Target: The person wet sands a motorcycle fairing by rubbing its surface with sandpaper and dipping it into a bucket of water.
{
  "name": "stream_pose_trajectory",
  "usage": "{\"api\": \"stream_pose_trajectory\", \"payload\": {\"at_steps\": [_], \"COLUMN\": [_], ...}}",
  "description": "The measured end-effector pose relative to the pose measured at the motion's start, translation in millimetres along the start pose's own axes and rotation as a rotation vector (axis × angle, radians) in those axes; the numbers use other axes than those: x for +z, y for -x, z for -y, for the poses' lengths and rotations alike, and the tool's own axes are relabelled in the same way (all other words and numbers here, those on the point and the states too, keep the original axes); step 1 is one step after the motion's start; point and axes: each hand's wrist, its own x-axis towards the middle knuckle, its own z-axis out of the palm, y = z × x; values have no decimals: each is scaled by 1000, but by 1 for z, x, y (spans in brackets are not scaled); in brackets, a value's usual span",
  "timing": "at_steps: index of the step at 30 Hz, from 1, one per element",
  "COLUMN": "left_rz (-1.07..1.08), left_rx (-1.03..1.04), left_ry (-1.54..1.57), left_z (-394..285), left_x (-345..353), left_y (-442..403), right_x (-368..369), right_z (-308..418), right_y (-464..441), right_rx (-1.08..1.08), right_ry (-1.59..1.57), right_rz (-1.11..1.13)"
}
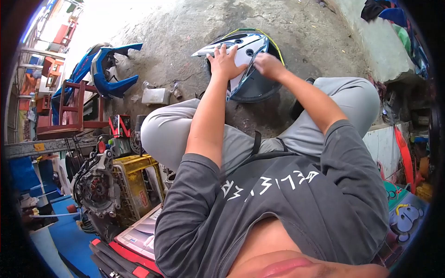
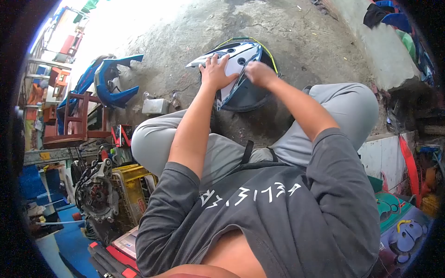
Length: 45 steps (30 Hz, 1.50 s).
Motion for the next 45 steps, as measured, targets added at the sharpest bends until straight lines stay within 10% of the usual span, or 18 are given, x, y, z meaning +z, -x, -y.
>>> {"api": "stream_pose_trajectory", "payload": {"at_steps": [3, 41, 45], "left_rz": [49, -38, -47], "left_rx": [-21, -21, -24], "left_ry": [-2, -4, 1], "left_z": [0, -3, -2], "left_x": [-6, 6, 6], "left_y": [3, 3, 3], "right_x": [-10, 12, -2], "right_z": [-12, 25, -11], "right_y": [-1, 19, 17], "right_rx": [257, -217, 139], "right_ry": [-32, 17, -20], "right_rz": [-105, -41, -194]}}
